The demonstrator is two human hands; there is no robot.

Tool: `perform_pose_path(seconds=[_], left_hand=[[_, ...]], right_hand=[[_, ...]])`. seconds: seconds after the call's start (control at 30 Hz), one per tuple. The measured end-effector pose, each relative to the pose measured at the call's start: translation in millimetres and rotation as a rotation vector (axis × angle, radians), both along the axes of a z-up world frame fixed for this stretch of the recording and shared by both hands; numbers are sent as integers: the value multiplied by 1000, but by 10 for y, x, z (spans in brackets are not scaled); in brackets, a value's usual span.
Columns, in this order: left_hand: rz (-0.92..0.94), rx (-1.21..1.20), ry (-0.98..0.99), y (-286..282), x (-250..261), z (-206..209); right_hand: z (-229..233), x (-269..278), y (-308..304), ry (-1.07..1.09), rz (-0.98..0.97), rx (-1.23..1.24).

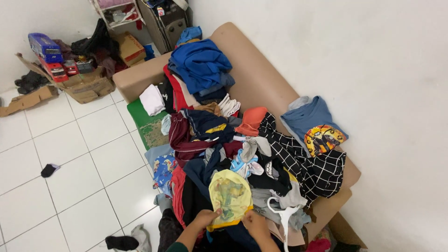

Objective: Sorting and organizing a pile of laundry on a sofa into different stacks.

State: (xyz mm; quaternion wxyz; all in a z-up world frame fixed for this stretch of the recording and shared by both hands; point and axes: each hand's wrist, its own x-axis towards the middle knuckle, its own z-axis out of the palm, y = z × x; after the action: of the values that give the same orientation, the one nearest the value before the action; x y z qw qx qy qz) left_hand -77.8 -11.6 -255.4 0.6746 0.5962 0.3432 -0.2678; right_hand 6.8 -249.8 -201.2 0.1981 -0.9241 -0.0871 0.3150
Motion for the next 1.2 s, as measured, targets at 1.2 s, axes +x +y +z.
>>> perform_pose_path(seconds=[1.2], left_hand=[[289,-475,-476,546,120,2222]], right_hand=[[1173,431,922,-405,101,646]])
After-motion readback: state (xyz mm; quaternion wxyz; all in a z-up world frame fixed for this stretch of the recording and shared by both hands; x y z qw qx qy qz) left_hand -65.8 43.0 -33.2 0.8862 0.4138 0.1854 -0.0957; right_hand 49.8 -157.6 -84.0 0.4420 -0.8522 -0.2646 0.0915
